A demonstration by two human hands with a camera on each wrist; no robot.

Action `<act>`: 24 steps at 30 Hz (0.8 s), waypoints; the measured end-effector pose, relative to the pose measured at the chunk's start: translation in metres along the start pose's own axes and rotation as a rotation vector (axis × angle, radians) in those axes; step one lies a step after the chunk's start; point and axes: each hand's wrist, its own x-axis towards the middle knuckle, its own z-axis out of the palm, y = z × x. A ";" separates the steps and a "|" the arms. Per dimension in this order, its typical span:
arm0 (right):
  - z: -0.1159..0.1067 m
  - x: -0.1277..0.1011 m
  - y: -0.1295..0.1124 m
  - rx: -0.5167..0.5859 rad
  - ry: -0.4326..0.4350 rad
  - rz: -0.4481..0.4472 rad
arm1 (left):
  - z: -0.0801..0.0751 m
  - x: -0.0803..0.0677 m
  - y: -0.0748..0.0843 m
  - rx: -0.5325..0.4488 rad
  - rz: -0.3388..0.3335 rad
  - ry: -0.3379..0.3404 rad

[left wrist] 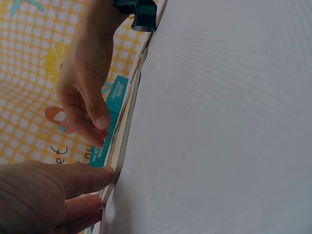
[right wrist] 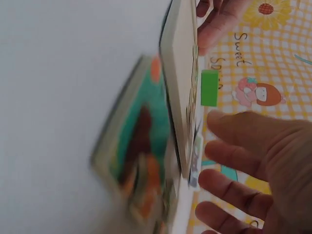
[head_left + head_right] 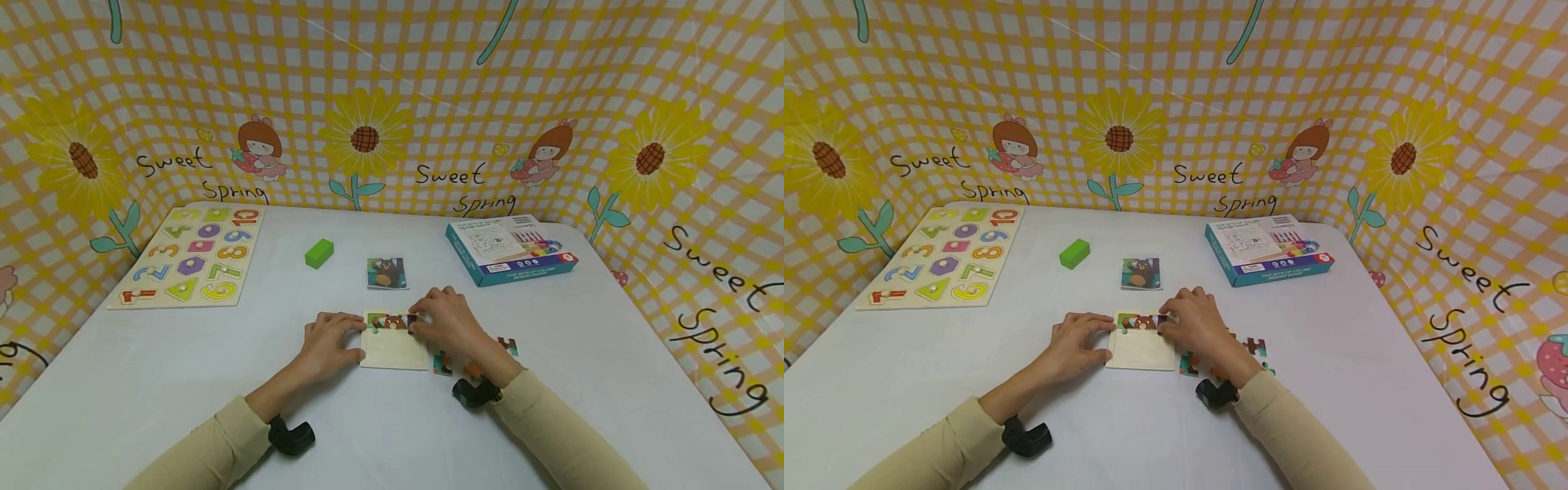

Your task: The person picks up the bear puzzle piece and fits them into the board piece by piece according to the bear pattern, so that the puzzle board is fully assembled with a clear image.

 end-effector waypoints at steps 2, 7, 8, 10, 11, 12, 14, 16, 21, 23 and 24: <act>-0.004 -0.003 0.002 0.022 0.012 0.001 | 0.000 0.000 0.000 -0.001 0.001 0.002; -0.013 -0.014 0.009 0.065 0.029 0.023 | 0.001 0.000 0.000 -0.002 0.004 0.007; -0.013 -0.016 0.011 0.065 0.028 0.030 | 0.001 0.000 0.000 -0.004 0.004 0.008; -0.014 -0.020 0.014 0.062 0.025 0.046 | 0.001 0.000 0.000 -0.005 0.004 0.009; -0.014 -0.022 0.016 0.059 0.021 0.052 | 0.001 0.000 0.000 -0.005 0.003 0.010; -0.014 -0.024 0.018 0.051 0.018 0.056 | 0.001 0.000 -0.001 -0.004 0.004 0.010; -0.013 -0.028 0.022 0.041 0.007 0.072 | 0.001 0.000 -0.001 -0.002 0.004 0.010; -0.013 -0.031 0.026 0.038 -0.004 0.079 | 0.001 0.000 -0.001 0.000 0.005 0.010; -0.011 -0.039 0.035 0.067 -0.018 0.095 | 0.000 0.000 0.000 -0.004 0.003 0.011; -0.010 -0.041 0.038 0.076 -0.021 0.102 | 0.000 0.000 0.000 -0.002 0.002 0.010; -0.009 -0.042 0.039 0.082 -0.023 0.106 | 0.000 0.000 0.001 -0.002 0.002 0.010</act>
